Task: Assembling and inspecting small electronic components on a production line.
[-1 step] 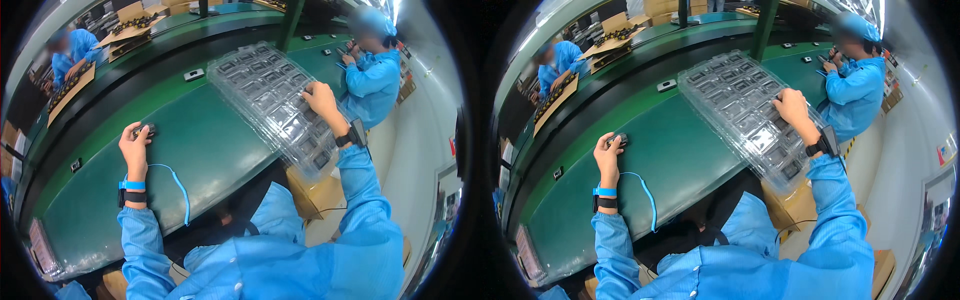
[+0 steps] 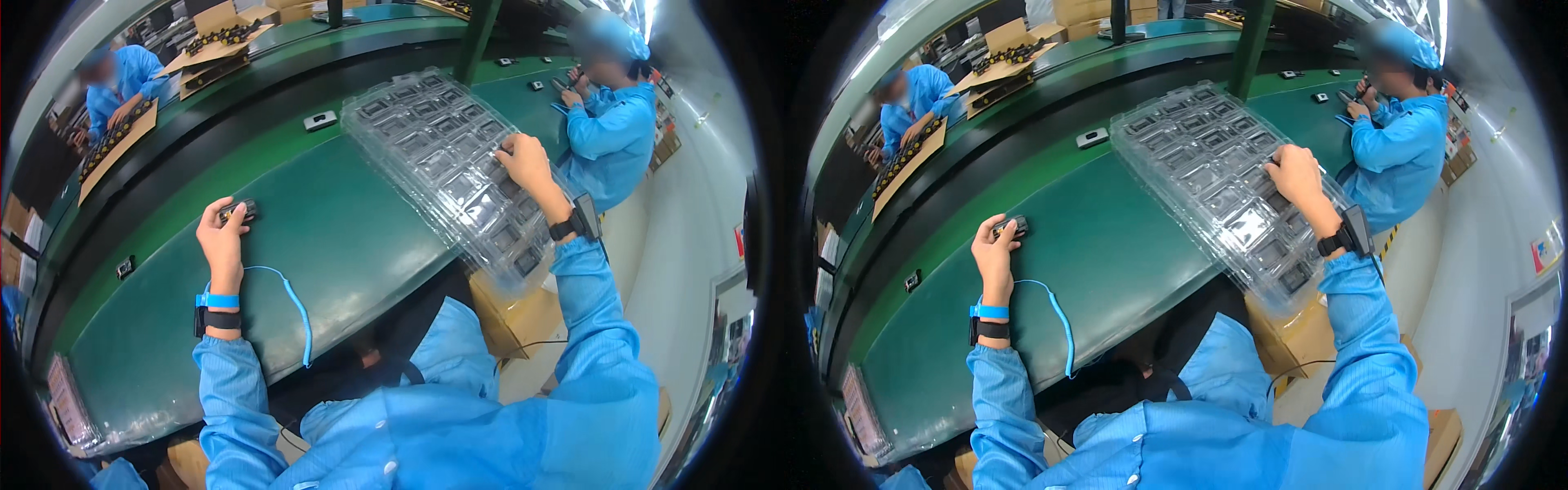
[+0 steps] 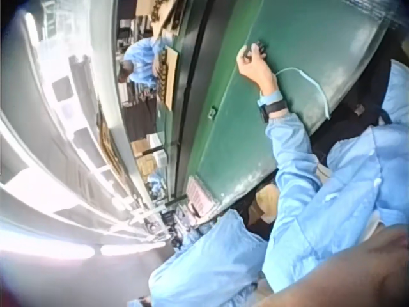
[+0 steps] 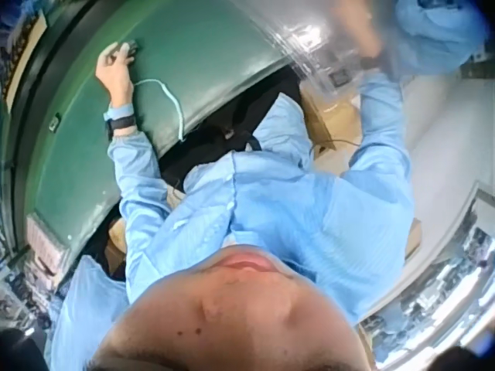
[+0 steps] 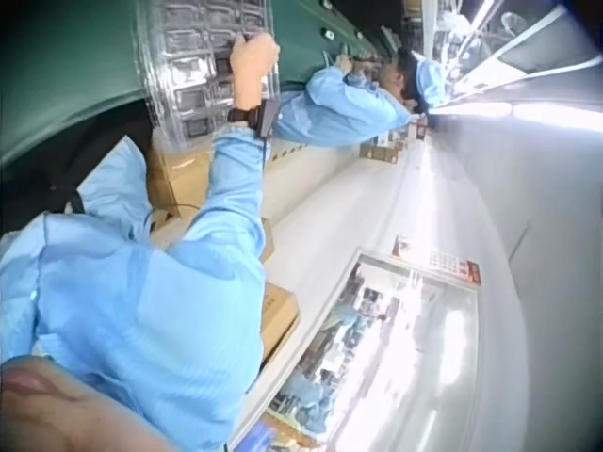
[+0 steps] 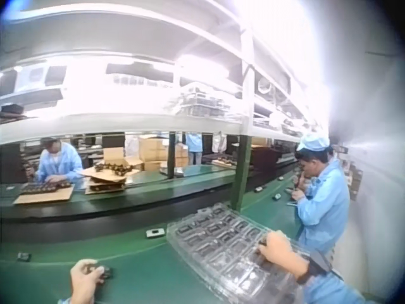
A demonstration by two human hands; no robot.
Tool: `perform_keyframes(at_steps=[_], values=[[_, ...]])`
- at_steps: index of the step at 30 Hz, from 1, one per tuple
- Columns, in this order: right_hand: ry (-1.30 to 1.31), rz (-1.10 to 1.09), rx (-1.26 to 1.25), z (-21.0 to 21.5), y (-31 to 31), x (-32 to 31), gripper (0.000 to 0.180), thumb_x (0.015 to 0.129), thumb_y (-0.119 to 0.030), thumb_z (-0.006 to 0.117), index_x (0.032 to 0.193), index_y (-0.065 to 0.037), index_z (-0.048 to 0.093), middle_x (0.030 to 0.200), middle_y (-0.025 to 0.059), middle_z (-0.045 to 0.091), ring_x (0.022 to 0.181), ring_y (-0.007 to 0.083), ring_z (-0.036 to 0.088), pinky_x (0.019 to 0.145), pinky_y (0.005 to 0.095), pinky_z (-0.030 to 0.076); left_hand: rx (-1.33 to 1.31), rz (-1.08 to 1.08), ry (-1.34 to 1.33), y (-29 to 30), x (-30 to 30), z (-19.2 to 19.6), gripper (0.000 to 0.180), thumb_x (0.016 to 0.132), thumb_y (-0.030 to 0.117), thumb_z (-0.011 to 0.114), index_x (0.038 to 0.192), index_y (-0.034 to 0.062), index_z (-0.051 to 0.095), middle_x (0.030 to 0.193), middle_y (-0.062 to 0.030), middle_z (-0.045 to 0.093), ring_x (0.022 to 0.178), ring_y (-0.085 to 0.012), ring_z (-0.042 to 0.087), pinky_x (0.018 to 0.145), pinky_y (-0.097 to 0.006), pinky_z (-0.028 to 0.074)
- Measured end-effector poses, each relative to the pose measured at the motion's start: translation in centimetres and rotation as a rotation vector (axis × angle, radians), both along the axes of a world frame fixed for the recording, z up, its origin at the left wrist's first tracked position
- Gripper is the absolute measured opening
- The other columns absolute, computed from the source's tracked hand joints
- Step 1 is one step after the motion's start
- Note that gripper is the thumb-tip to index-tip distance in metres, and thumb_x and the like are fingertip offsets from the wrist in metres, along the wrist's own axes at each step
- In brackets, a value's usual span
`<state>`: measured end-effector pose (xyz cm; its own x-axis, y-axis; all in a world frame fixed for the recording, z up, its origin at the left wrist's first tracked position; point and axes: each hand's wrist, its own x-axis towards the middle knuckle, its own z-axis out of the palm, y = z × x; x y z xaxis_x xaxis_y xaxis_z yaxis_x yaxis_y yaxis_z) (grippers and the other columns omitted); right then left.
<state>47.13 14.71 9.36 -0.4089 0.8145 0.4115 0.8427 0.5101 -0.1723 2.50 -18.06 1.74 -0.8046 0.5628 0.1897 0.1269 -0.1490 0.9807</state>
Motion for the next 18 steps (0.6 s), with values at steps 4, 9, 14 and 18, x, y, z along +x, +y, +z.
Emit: perform_keyframes(at_steps=[4, 9, 14, 18], values=[[0.028, 0.029, -0.048, 0.0, 1.1, 0.0, 0.032, 0.076, -0.023, 0.086, 0.099, -0.003, 0.077, 0.091, 0.0167, 0.076, 0.091, 0.0384, 0.072, 0.085, 0.0499, 0.055, 0.020, -0.007, -0.014, 0.0, 0.1, -0.2, 0.029, 0.094, 0.005, 0.077, 0.120, -0.0010, 0.066, 0.099, -0.0084, 0.074, 0.085, -0.0146, 0.073, 0.065, -0.024, 0.055], [0.473, 0.068, -0.326, 0.0, 1.3, 0.6, 0.040, 0.075, -0.003, 0.085, 0.113, -0.001, 0.076, 0.090, 0.0052, 0.073, 0.086, 0.0155, 0.069, 0.080, 0.0305, 0.054, 0.021, 0.012, -0.009, -0.3, 0.2, 0.1, 0.028, 0.094, 0.004, 0.076, 0.119, -0.0023, 0.066, 0.099, -0.0087, 0.074, 0.083, -0.0145, 0.073, 0.064, -0.023, 0.055], [0.915, 0.285, -0.363, 2.3, -3.1, 0.7, 0.024, 0.088, -0.001, 0.079, 0.112, 0.003, 0.074, 0.095, 0.0007, 0.071, 0.085, 0.0079, 0.063, 0.076, 0.0227, 0.049, 0.025, -0.001, -0.029, 0.6, 0.8, 0.0, 0.027, 0.094, 0.004, 0.076, 0.119, -0.0023, 0.067, 0.098, -0.0086, 0.073, 0.083, -0.0142, 0.072, 0.065, -0.023, 0.055], [0.923, 0.483, -0.536, 4.2, -10.3, -3.0, 0.021, 0.092, -0.003, 0.076, 0.112, 0.002, 0.071, 0.100, 0.0009, 0.071, 0.085, 0.0067, 0.061, 0.077, 0.0225, 0.048, 0.033, 0.030, 0.003, -0.6, -0.2, 0.0, 0.028, 0.093, 0.003, 0.076, 0.118, -0.0024, 0.067, 0.099, -0.0080, 0.073, 0.083, -0.0135, 0.071, 0.066, -0.024, 0.056]])
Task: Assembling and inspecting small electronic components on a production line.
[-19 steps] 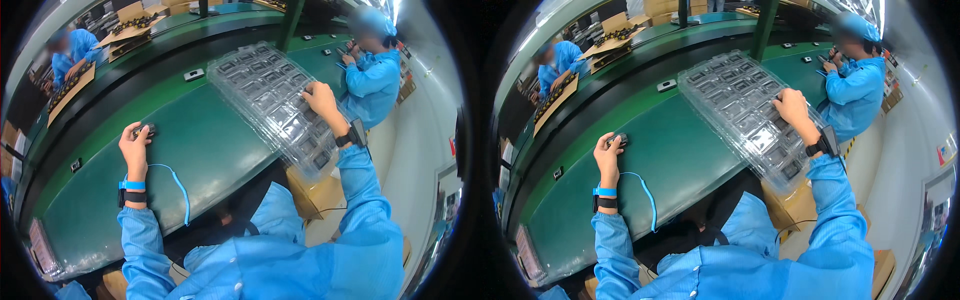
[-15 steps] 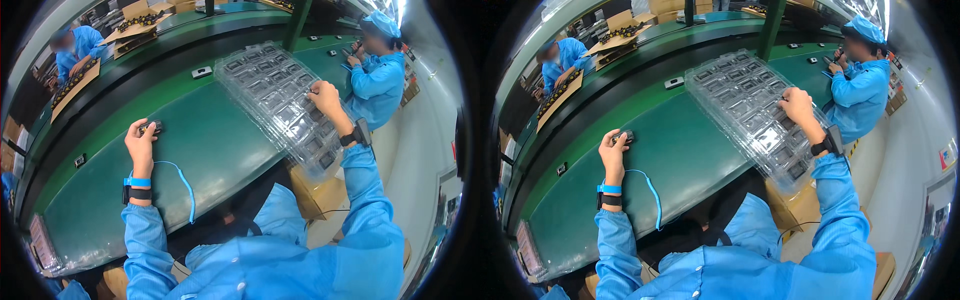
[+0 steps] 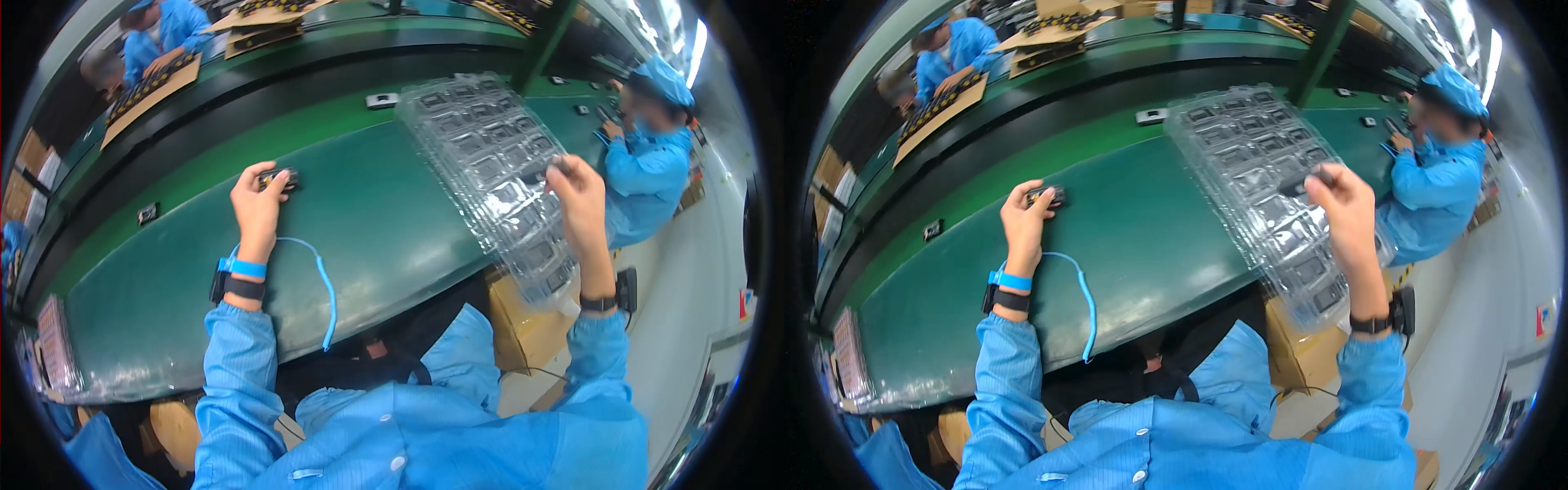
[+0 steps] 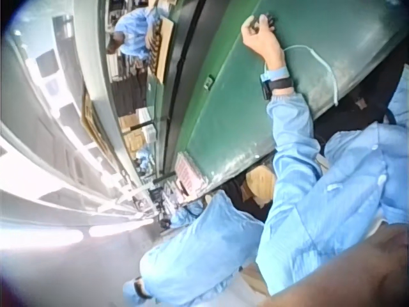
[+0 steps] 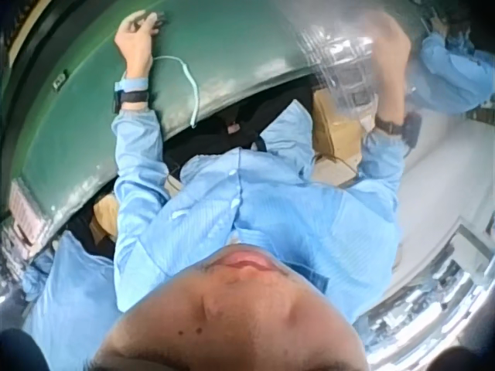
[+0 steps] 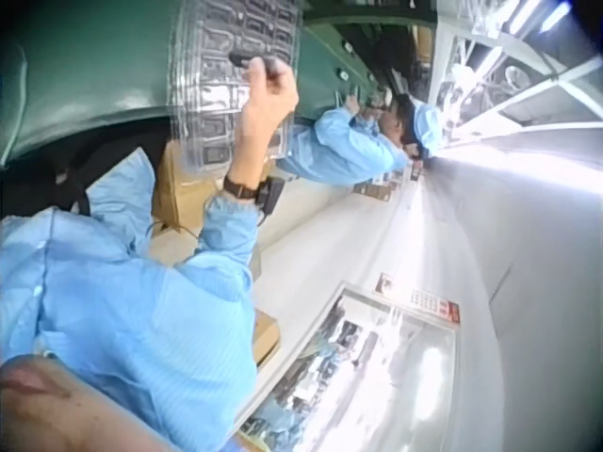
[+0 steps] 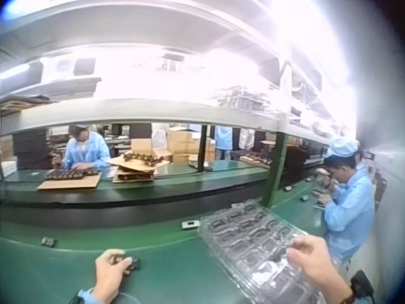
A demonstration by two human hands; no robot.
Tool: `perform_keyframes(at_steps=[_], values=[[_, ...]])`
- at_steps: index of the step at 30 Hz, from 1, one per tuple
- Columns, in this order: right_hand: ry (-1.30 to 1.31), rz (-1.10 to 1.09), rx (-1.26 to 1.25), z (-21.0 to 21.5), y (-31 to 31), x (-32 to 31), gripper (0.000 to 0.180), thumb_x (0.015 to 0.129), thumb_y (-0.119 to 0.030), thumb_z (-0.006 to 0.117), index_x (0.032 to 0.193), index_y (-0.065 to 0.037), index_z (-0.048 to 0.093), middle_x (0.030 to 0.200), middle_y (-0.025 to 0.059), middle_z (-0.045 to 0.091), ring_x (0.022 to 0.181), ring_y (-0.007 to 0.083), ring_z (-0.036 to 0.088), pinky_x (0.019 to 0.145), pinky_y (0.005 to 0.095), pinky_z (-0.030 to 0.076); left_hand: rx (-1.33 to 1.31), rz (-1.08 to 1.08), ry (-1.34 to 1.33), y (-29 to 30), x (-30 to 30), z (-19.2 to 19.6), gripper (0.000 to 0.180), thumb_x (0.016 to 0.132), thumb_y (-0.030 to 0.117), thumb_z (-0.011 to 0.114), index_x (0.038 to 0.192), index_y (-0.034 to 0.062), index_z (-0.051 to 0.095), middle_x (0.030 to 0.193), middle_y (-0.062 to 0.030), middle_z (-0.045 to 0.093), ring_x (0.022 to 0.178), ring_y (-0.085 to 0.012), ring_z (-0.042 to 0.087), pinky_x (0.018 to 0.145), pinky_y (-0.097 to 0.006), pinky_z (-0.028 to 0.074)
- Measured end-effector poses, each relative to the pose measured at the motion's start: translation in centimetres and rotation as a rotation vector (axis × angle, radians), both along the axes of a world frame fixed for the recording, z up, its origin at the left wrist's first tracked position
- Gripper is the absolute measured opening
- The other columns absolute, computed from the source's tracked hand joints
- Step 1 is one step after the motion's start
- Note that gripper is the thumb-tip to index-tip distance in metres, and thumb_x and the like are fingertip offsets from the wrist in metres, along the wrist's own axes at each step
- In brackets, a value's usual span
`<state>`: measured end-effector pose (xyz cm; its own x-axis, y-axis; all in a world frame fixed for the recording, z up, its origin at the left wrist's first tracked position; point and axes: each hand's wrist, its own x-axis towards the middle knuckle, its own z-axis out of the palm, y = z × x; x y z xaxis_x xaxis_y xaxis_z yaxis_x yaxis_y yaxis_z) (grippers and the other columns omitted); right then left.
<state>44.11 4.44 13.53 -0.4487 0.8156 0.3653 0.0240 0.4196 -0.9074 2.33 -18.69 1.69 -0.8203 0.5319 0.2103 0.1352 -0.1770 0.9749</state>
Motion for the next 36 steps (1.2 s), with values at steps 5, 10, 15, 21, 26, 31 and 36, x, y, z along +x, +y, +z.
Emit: perform_keyframes(at_steps=[5, 10, 15, 21, 26, 31, 36], values=[[0.058, 0.597, -0.455, -4.0, -12.8, -4.7, 0.017, 0.105, -0.010, 0.061, 0.116, -0.005, 0.049, 0.112, 0.0229, 0.073, 0.094, 0.0236, 0.073, 0.080, 0.0334, 0.061, 0.026, -0.020, -0.024, 1.0, 0.3, -0.1, 0.028, 0.092, 0.002, 0.077, 0.116, -0.0027, 0.066, 0.096, -0.0084, 0.073, 0.079, -0.0124, 0.070, 0.061, -0.023, 0.056], [0.017, 0.650, -0.516, -8.2, -15.5, -13.3, 0.019, 0.104, -0.009, 0.064, 0.118, -0.001, 0.055, 0.097, 0.0110, 0.072, 0.075, 0.0132, 0.069, 0.058, 0.0251, 0.051, 0.003, -0.028, -0.006, 1.1, 0.6, -0.3, 0.027, 0.093, 0.002, 0.077, 0.118, -0.0005, 0.066, 0.099, -0.0074, 0.075, 0.082, -0.0114, 0.071, 0.063, -0.022, 0.055], [-0.068, 0.704, -0.210, -7.2, -10.9, -25.0, 0.023, 0.096, -0.008, 0.073, 0.116, 0.002, 0.066, 0.084, -0.0014, 0.063, 0.069, 0.0057, 0.055, 0.060, 0.0242, 0.046, 0.053, -0.024, -0.083, 0.2, 0.0, -0.2, 0.021, 0.099, 0.008, 0.071, 0.118, 0.0002, 0.065, 0.101, -0.0094, 0.076, 0.083, -0.0155, 0.074, 0.063, -0.024, 0.056], [0.056, 0.688, -0.246, -9.9, -7.0, -32.1, 0.030, 0.097, -0.006, 0.071, 0.126, 0.002, 0.071, 0.081, 0.0011, 0.065, 0.068, 0.0065, 0.055, 0.060, 0.0236, 0.044, 0.080, -0.034, -0.154, 0.6, -0.1, -0.2, 0.031, 0.111, 0.028, 0.054, 0.116, -0.0005, 0.066, 0.100, -0.0116, 0.074, 0.082, -0.0187, 0.074, 0.063, -0.026, 0.058], [-0.027, 0.784, -0.169, -10.8, -6.8, -32.2, 0.024, 0.100, -0.008, 0.068, 0.120, 0.001, 0.076, 0.093, 0.0024, 0.059, 0.073, 0.0110, 0.054, 0.067, 0.0283, 0.047, 0.086, -0.048, -0.183, 0.1, -0.3, 0.0, 0.044, 0.113, 0.039, 0.048, 0.116, -0.0003, 0.067, 0.099, -0.0103, 0.073, 0.081, -0.0162, 0.072, 0.065, -0.026, 0.057], [-0.019, 0.716, 0.073, -11.3, -6.7, -32.7, 0.024, 0.096, -0.008, 0.072, 0.119, -0.001, 0.077, 0.093, 0.0052, 0.060, 0.076, 0.0139, 0.057, 0.070, 0.0297, 0.049, 0.067, -0.046, -0.118, 0.3, 0.1, 0.5, 0.027, 0.108, 0.025, 0.061, 0.118, 0.0009, 0.070, 0.102, -0.0063, 0.073, 0.089, -0.0116, 0.069, 0.069, -0.026, 0.057], [0.036, 0.642, -0.060, -11.7, -6.6, -32.8, 0.023, 0.096, -0.009, 0.073, 0.118, -0.001, 0.075, 0.095, 0.0070, 0.066, 0.082, 0.0134, 0.064, 0.073, 0.0288, 0.052, 0.054, -0.083, -0.127, 0.4, 0.2, 0.6, 0.021, 0.104, 0.013, 0.065, 0.121, 0.0014, 0.069, 0.106, -0.0051, 0.074, 0.093, -0.0110, 0.069, 0.073, -0.026, 0.058]])
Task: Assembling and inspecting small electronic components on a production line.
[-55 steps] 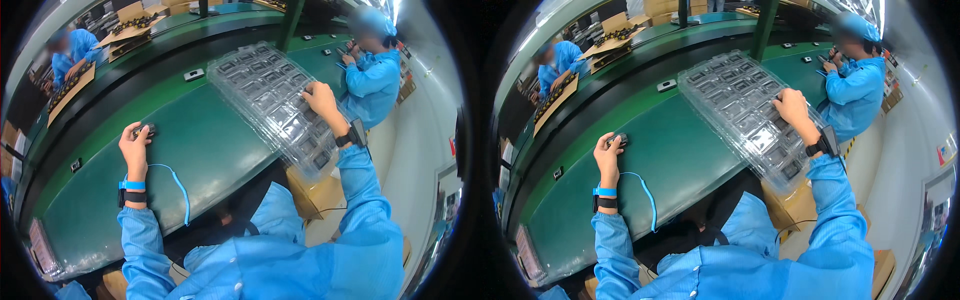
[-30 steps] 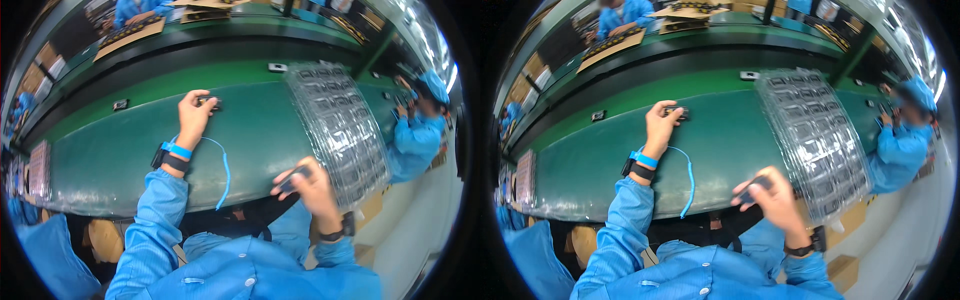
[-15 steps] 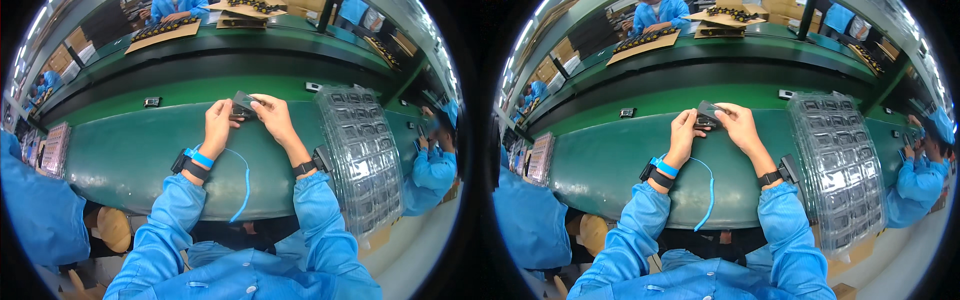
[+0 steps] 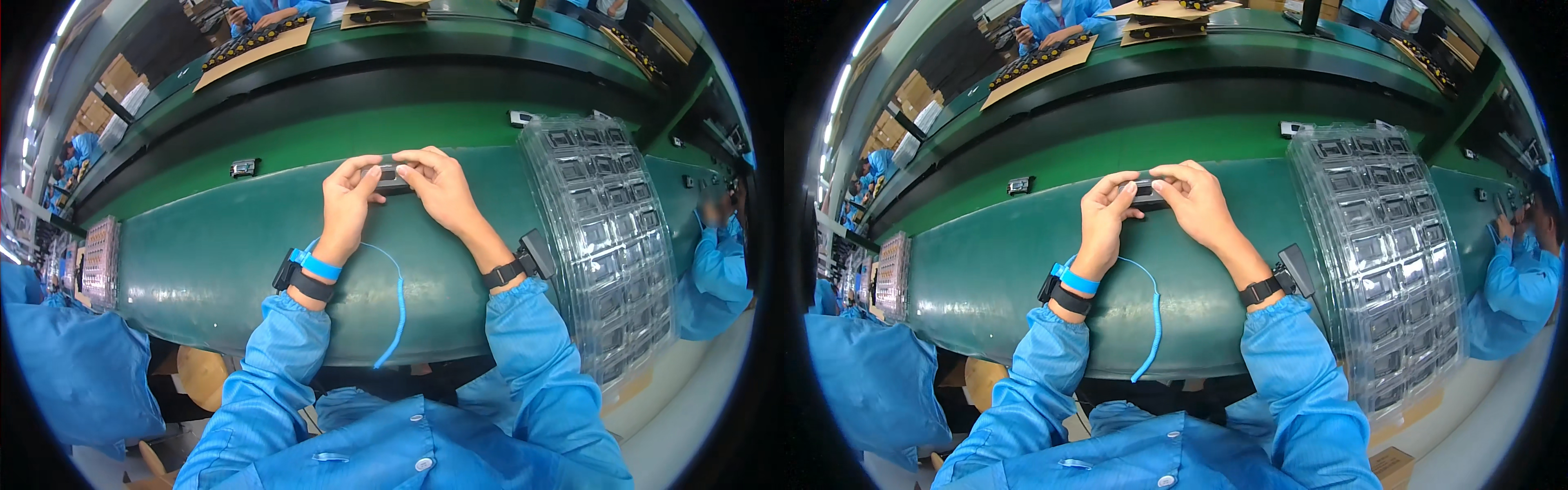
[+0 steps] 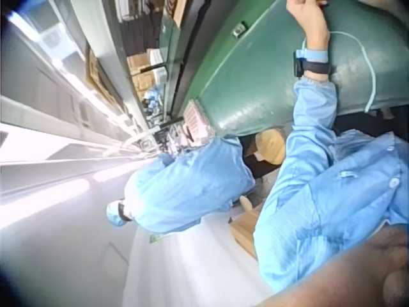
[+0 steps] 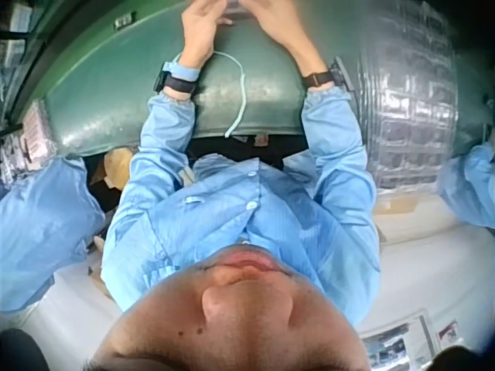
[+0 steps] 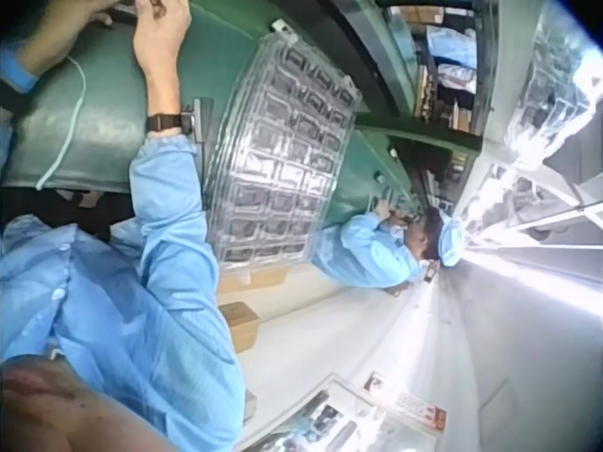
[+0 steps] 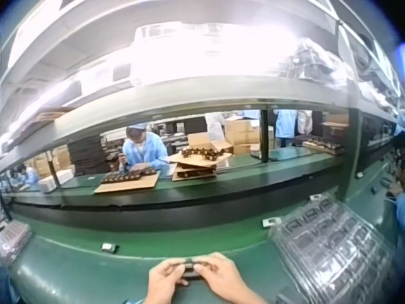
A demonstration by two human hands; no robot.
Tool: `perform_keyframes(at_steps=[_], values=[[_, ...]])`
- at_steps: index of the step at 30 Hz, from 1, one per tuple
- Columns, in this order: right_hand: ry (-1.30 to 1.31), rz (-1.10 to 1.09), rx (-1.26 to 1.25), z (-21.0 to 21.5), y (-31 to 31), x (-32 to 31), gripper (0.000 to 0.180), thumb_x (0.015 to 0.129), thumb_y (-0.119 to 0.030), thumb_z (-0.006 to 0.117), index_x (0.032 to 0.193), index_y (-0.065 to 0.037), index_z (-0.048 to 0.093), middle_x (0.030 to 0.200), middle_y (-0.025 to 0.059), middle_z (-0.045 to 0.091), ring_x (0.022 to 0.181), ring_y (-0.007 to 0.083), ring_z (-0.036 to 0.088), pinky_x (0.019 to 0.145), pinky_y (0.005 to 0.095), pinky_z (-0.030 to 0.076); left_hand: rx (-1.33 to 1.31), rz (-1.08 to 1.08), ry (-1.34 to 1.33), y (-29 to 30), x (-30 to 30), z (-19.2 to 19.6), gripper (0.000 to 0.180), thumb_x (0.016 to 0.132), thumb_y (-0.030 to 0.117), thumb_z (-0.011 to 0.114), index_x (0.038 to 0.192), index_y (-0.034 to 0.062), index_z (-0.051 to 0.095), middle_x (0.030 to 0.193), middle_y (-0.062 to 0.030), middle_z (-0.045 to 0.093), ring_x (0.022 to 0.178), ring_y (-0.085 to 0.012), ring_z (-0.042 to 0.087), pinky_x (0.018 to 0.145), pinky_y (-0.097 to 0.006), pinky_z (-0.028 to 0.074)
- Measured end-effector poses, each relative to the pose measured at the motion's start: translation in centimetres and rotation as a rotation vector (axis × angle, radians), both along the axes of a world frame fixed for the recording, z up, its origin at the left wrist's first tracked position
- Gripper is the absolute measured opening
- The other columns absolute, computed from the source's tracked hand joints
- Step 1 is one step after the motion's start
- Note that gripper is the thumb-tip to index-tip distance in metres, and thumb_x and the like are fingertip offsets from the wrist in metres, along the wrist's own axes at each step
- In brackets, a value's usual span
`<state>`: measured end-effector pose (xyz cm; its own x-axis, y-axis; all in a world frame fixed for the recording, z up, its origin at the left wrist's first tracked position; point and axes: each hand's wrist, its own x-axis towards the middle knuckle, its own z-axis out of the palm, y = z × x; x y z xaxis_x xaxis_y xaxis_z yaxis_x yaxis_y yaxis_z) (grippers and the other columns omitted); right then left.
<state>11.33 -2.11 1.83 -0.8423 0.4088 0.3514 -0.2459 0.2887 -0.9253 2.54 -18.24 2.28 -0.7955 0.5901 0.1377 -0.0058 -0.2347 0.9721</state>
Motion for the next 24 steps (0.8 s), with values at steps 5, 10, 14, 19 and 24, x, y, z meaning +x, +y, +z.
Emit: perform_keyframes(at_steps=[5, 10, 14, 19, 24], values=[[-0.069, 0.022, -0.097, 0.2, -0.1, 0.5, 0.025, 0.096, -0.006, 0.072, 0.121, -0.002, 0.074, 0.090, 0.0040, 0.069, 0.076, 0.0104, 0.062, 0.070, 0.0281, 0.052, 0.021, -0.007, -0.018, 0.0, 0.0, 0.1, 0.020, 0.104, 0.011, 0.064, 0.122, 0.0019, 0.069, 0.106, -0.0053, 0.075, 0.094, -0.0110, 0.069, 0.075, -0.027, 0.058], [0.124, 0.027, -0.057, 0.1, 0.2, 0.7, 0.028, 0.096, -0.004, 0.071, 0.124, -0.002, 0.072, 0.088, 0.0007, 0.067, 0.071, 0.0080, 0.057, 0.067, 0.0261, 0.050, 0.060, -0.106, 0.059, -0.4, -0.3, 0.3, 0.019, 0.104, 0.009, 0.065, 0.120, 0.0016, 0.068, 0.108, -0.0066, 0.075, 0.094, -0.0115, 0.070, 0.079, -0.028, 0.059], [0.022, 0.048, -0.047, 0.8, 0.0, 1.2, 0.034, 0.095, -0.003, 0.072, 0.129, -0.003, 0.070, 0.089, 0.0008, 0.066, 0.072, 0.0059, 0.055, 0.065, 0.0240, 0.048, 0.050, -0.062, 0.196, -0.5, -0.6, -0.2, 0.019, 0.103, 0.006, 0.065, 0.121, 0.0003, 0.068, 0.110, -0.0068, 0.075, 0.096, -0.0110, 0.069, 0.083, -0.028, 0.057], [0.075, 0.029, -0.028, 0.8, -0.5, 0.8, 0.039, 0.095, 0.000, 0.071, 0.134, -0.004, 0.067, 0.090, 0.0000, 0.066, 0.074, 0.0048, 0.055, 0.065, 0.0226, 0.047, 0.074, -0.071, 0.222, -0.5, -0.4, 0.2, 0.031, 0.104, 0.006, 0.064, 0.134, 0.0002, 0.063, 0.111, -0.0075, 0.074, 0.098, -0.0114, 0.068, 0.084, -0.028, 0.057], [0.091, -0.071, -0.090, 0.4, 1.4, -0.8, 0.037, 0.097, 0.001, 0.069, 0.134, -0.001, 0.066, 0.091, -0.0007, 0.067, 0.084, 0.0055, 0.060, 0.076, 0.0223, 0.049, 0.043, 0.047, 0.142, -0.1, -0.4, -0.4, 0.052, 0.102, 0.010, 0.066, 0.150, 0.0008, 0.047, 0.115, -0.0126, 0.073, 0.096, -0.0154, 0.071, 0.077, -0.030, 0.060]])
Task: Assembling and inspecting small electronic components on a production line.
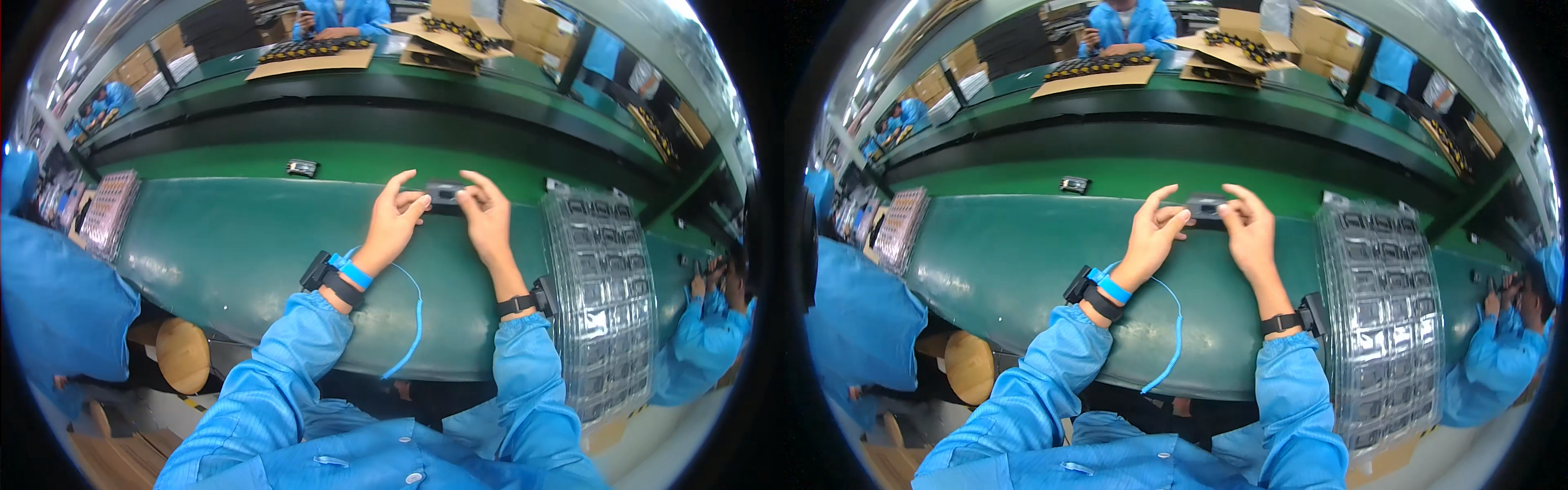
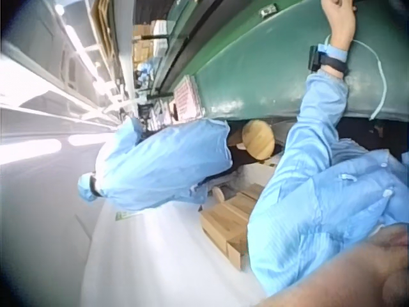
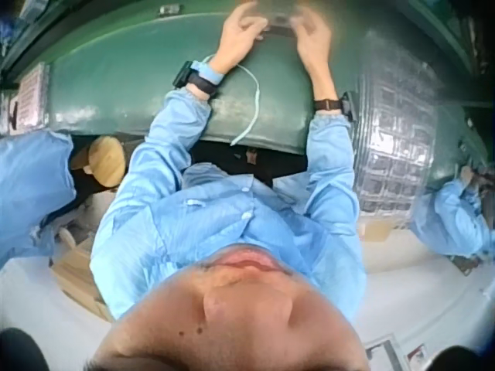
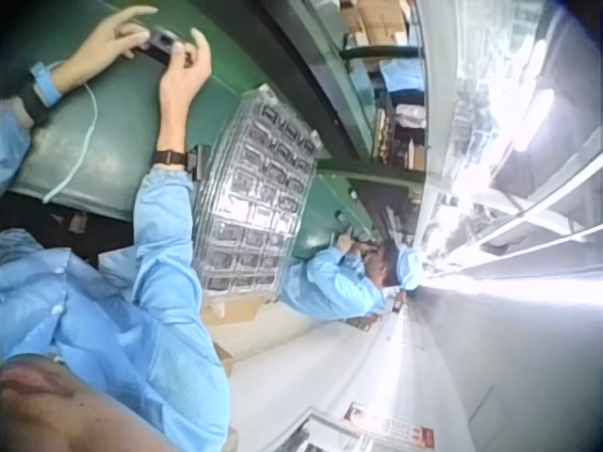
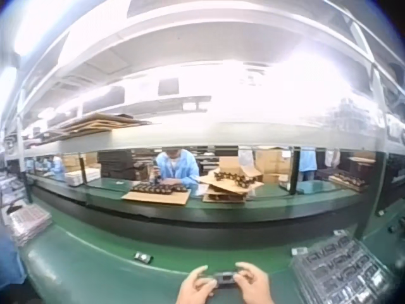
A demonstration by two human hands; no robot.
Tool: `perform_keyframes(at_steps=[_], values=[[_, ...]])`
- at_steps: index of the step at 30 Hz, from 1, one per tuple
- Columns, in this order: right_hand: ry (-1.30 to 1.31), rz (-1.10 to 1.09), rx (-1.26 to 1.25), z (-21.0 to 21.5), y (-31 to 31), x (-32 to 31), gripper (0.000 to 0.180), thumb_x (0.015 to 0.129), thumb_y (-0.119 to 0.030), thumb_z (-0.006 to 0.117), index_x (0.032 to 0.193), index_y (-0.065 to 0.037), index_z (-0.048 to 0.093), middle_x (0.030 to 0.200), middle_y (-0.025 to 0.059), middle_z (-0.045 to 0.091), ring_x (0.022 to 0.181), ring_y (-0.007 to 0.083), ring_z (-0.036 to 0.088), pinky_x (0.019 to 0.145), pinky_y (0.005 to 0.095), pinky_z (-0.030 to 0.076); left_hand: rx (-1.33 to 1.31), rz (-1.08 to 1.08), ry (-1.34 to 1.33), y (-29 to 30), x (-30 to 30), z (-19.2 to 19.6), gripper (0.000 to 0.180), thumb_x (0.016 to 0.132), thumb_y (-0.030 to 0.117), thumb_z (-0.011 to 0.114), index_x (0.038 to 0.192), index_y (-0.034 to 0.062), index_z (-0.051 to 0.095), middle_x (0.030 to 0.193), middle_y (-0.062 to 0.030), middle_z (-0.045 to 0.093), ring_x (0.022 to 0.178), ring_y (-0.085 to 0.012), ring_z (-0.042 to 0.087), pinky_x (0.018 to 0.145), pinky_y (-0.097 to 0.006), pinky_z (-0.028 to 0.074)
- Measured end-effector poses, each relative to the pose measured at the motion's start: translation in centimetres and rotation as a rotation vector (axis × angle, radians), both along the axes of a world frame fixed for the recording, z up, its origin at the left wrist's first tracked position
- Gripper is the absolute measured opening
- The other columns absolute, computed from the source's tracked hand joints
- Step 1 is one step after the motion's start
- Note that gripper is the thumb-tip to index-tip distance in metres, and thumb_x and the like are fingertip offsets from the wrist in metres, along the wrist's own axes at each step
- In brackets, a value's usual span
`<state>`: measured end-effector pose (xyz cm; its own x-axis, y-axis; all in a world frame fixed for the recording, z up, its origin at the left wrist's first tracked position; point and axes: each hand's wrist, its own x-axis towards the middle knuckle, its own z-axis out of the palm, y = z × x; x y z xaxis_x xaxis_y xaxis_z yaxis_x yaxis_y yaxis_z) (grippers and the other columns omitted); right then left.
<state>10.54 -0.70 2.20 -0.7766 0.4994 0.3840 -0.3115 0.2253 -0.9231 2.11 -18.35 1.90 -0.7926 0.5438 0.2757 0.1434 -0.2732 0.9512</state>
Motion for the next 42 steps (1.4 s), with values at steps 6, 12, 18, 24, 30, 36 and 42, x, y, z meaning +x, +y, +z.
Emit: perform_keyframes(at_steps=[6, 12, 18, 24, 30, 36, 42], values=[[-0.263, -0.467, 0.595, -1.2, 7.0, -1.8, 0.029, 0.094, -0.007, 0.070, 0.123, -0.003, 0.072, 0.099, 0.0130, 0.070, 0.091, 0.0272, 0.064, 0.088, 0.0391, 0.052, 0.041, 0.375, -0.111, -1.1, -3.2, -0.9, 0.044, 0.098, 0.004, 0.067, 0.139, -0.0022, 0.053, 0.122, -0.0165, 0.070, 0.100, -0.0193, 0.071, 0.078, -0.030, 0.059], [-0.172, -0.571, 0.808, -0.7, 4.2, -1.5, 0.031, 0.094, -0.007, 0.069, 0.125, -0.005, 0.070, 0.117, 0.0155, 0.060, 0.112, 0.0362, 0.058, 0.099, 0.0456, 0.048, -0.055, 0.941, 0.147, -4.8, -8.6, -1.3, 0.051, 0.084, -0.001, 0.072, 0.132, -0.0011, 0.056, 0.128, -0.0199, 0.063, 0.118, -0.0308, 0.062, 0.104, -0.044, 0.049], [-0.059, -0.368, 0.837, -0.4, 3.0, -1.5, 0.027, 0.091, -0.002, 0.070, 0.118, -0.004, 0.069, 0.114, 0.0129, 0.060, 0.108, 0.0339, 0.059, 0.096, 0.0431, 0.050, -0.365, 1.182, 0.291, -7.0, -10.5, -2.5, 0.065, 0.080, 0.009, 0.079, 0.138, -0.0023, 0.051, 0.131, -0.0227, 0.059, 0.127, -0.0405, 0.053, 0.113, -0.051, 0.039], [-0.039, -0.360, 0.781, -0.4, 2.9, -1.7, 0.026, 0.091, -0.001, 0.069, 0.117, -0.004, 0.070, 0.114, 0.0129, 0.061, 0.109, 0.0332, 0.059, 0.097, 0.0433, 0.050, -0.868, 0.983, 0.354, -7.4, -12.1, -0.9, 0.079, 0.079, 0.022, 0.084, 0.145, -0.0006, 0.048, 0.140, -0.0217, 0.058, 0.133, -0.0399, 0.052, 0.121, -0.052, 0.028], [-0.014, -0.270, 0.703, 0.8, 1.7, -1.3, 0.029, 0.094, -0.007, 0.070, 0.123, -0.003, 0.070, 0.107, 0.0119, 0.065, 0.098, 0.0264, 0.064, 0.089, 0.0366, 0.053, -0.352, 0.891, 0.585, -3.2, -7.7, 0.0, 0.072, 0.078, 0.015, 0.086, 0.140, 0.0009, 0.052, 0.121, -0.0192, 0.053, 0.107, -0.0383, 0.060, 0.093, -0.046, 0.051], [-0.026, 0.256, 0.019, -0.2, -0.7, -2.4, 0.041, 0.105, -0.017, 0.063, 0.142, -0.001, 0.059, 0.099, 0.0008, 0.066, 0.081, 0.0067, 0.056, 0.069, 0.0238, 0.047, -0.260, 0.396, 0.675, 3.0, -0.6, 1.4, 0.056, 0.082, 0.016, 0.084, 0.128, -0.0007, 0.057, 0.112, -0.0171, 0.056, 0.092, -0.0314, 0.068, 0.077, -0.039, 0.058], [-0.105, 0.304, -0.081, -0.2, 0.0, -2.6, 0.028, 0.105, -0.012, 0.061, 0.127, 0.003, 0.072, 0.100, 0.0065, 0.074, 0.081, 0.0080, 0.061, 0.071, 0.0262, 0.051, -0.155, 0.179, 0.431, 2.1, -1.6, -0.5, 0.050, 0.089, 0.009, 0.082, 0.130, -0.0028, 0.058, 0.109, -0.0083, 0.066, 0.083, -0.0104, 0.066, 0.066, -0.021, 0.052]])
